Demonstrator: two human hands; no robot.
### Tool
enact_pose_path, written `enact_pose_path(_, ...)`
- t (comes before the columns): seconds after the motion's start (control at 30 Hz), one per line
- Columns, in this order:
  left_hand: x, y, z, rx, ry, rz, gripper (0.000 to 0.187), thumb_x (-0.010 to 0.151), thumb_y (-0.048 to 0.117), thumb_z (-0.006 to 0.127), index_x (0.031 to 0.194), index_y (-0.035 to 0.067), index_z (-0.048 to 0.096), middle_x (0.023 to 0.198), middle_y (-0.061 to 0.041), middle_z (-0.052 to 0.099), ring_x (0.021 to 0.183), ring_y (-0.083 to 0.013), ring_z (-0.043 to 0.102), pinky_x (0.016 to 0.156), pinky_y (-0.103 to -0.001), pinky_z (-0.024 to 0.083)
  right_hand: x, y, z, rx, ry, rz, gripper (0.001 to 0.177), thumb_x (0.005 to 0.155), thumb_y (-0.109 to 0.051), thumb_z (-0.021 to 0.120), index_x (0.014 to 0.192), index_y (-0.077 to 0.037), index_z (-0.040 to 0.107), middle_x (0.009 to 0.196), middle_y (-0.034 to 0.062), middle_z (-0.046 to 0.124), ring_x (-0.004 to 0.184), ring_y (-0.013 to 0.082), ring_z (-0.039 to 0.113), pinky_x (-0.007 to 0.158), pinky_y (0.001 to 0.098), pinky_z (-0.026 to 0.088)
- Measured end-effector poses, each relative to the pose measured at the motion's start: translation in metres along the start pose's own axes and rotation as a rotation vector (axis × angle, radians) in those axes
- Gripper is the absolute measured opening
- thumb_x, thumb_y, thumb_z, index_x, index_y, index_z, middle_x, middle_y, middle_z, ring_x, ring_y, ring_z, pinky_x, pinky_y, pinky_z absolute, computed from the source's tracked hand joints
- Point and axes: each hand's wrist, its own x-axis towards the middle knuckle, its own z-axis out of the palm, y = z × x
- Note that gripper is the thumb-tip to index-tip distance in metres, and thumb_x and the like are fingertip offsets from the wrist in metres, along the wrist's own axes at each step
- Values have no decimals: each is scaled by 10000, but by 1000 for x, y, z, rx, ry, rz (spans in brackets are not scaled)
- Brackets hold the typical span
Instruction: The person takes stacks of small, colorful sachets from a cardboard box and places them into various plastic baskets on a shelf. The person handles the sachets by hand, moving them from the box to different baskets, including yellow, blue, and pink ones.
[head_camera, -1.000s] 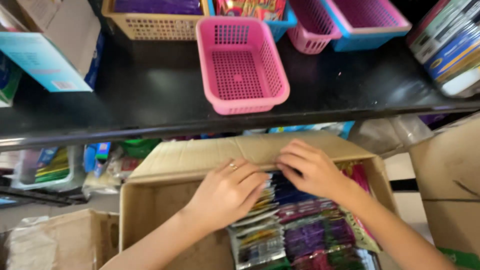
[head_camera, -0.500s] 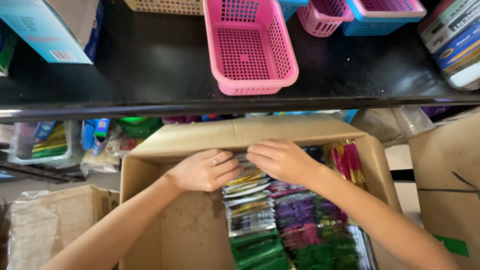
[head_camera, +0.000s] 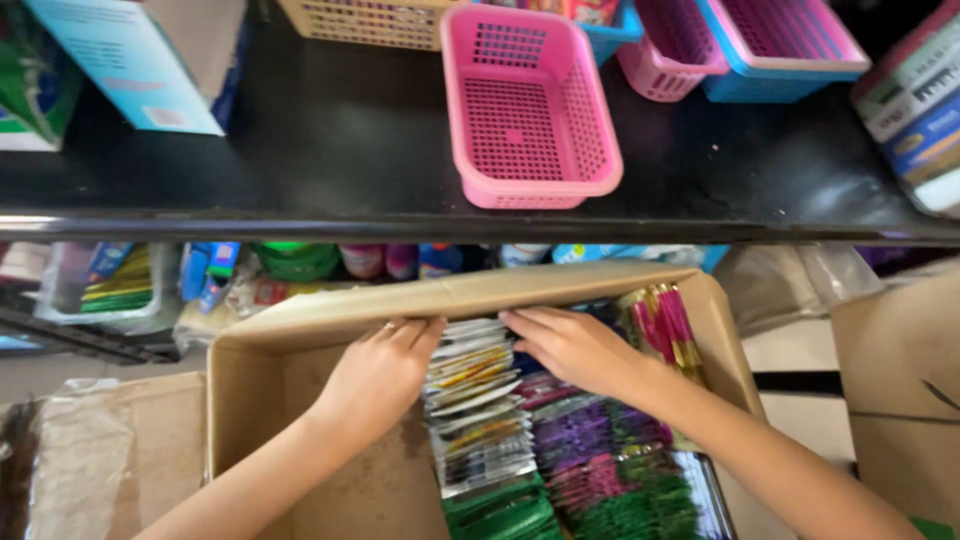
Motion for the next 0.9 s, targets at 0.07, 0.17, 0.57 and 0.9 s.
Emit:
enact_pose_path(0.07, 2, 3, -3, -63, 9, -26, 501, 753, 41, 606, 1244, -52, 625, 1127, -193, 695, 1050, -328, 676, 872, -408, 555, 10, -7, 3, 12, 26, -17, 427, 891, -180, 710, 1269, 12, 655, 1193, 200, 693, 1080, 372, 688, 919, 421, 558)
enact_pose_path(0.17, 2, 10, -1, -164, -32, -37, 500, 750, 3, 597, 1245, -60, 626, 1101, -196, 693, 1056, -334, 669, 894, -410, 552, 21, -20, 1, 69, -23, 38, 418, 895, -170, 711, 1268, 11, 663, 1128, 191, 697, 1023, 382, 686, 874, 432, 557)
enact_pose_path(0.57, 12, 3, 3, -550, -152, -138, 356, 868, 123, 702, 1219, 63, 701, 1155, -169, 718, 1057, -382, 688, 900, -461, 548, 28, -13, -2, 229, -91, 69, 280, 856, -130, 708, 1090, 23, 726, 1071, 183, 733, 982, 389, 698, 864, 451, 555)
enact_pose_path(0.9, 9, 22, -17, -395, -229, -203, 807, 732, 334, 840, 1400, 39, 496, 1409, -135, 552, 1156, -386, 621, 886, -495, 532, 32, -15, 0, 64, -50, -15, 184, 886, -123, 677, 1016, 5, 705, 986, 178, 724, 906, 388, 692, 801, 467, 549)
